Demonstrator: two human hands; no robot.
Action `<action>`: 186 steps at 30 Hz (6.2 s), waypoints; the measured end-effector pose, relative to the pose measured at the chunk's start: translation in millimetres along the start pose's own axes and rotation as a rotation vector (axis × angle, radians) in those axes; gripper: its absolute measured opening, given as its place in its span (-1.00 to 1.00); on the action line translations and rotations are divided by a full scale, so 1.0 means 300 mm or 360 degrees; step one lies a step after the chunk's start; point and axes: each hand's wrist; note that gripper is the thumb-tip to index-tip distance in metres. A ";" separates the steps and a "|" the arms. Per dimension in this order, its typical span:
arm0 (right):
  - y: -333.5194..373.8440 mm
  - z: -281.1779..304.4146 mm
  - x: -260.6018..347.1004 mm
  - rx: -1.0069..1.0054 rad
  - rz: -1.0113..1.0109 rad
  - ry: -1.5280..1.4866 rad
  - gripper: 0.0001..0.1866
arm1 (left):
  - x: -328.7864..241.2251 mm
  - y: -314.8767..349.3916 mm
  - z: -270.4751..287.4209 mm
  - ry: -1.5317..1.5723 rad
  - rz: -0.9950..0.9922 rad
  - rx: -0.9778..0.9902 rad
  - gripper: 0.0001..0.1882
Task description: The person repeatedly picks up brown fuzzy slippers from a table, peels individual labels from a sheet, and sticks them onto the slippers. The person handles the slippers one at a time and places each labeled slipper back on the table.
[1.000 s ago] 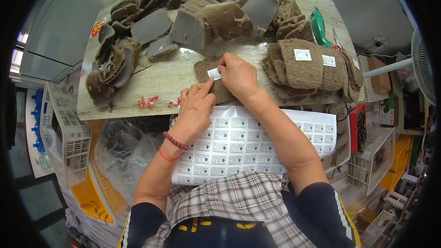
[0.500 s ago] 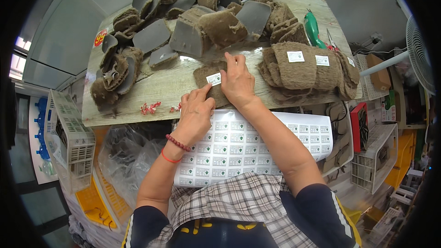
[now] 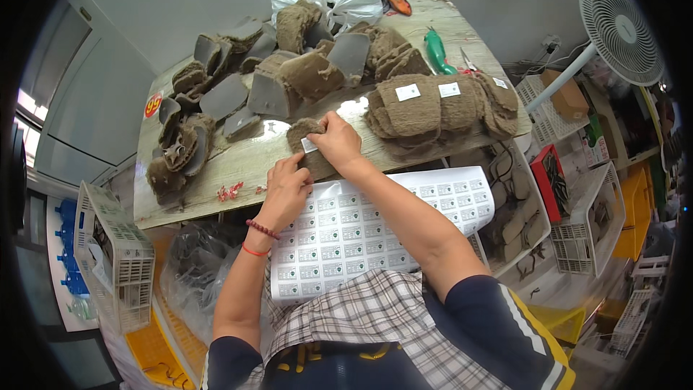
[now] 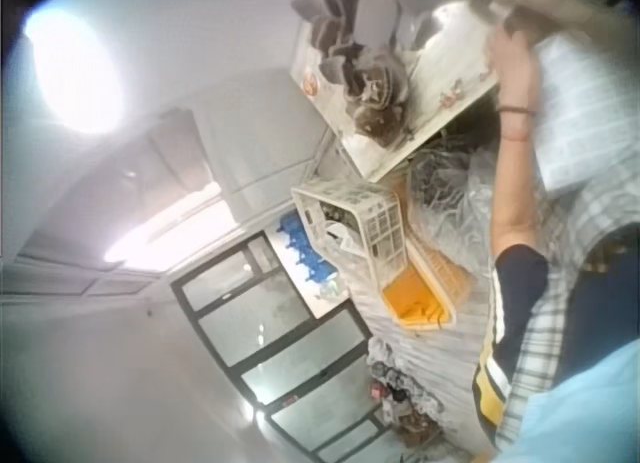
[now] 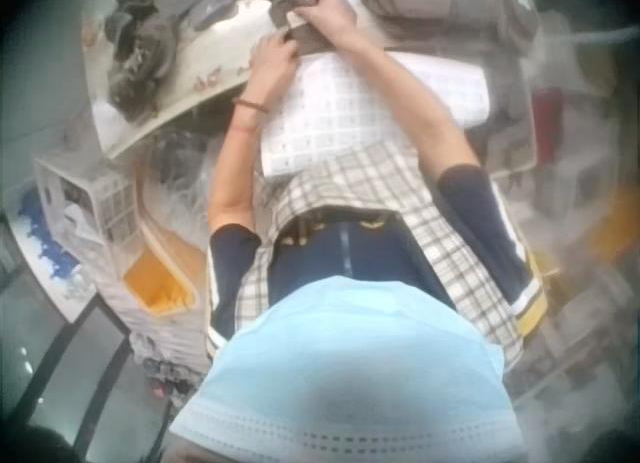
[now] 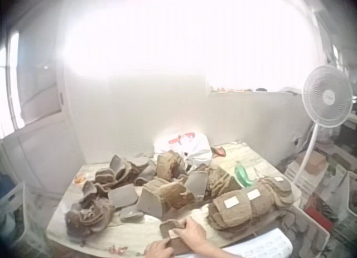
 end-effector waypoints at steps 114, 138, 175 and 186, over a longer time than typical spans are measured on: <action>-0.001 0.129 -0.039 0.0714 -0.0011 -0.0789 -0.95 | 0.002 -0.034 -0.011 -0.0120 -0.0285 -0.0022 -0.55; -0.001 0.026 -0.068 0.0343 0.0194 -0.0211 -0.90 | -0.014 -0.013 -0.023 -0.0069 -0.0237 -0.0071 -0.49; 0.058 -0.008 -0.052 -0.0175 0.0323 0.0446 -0.38 | -0.027 -0.023 -0.003 -0.0262 -0.0171 0.0149 -0.35; 0.040 0.022 0.002 0.0052 -0.0084 0.0408 -0.51 | -0.034 -0.037 0.001 -0.0091 -0.0008 0.0161 -0.33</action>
Point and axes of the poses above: each hand's wrist, its own y-axis away from the middle knuckle, its own z-axis out of the back of the hand, x = y × z, and after that the axes turned 13 degrees about x, right-handed
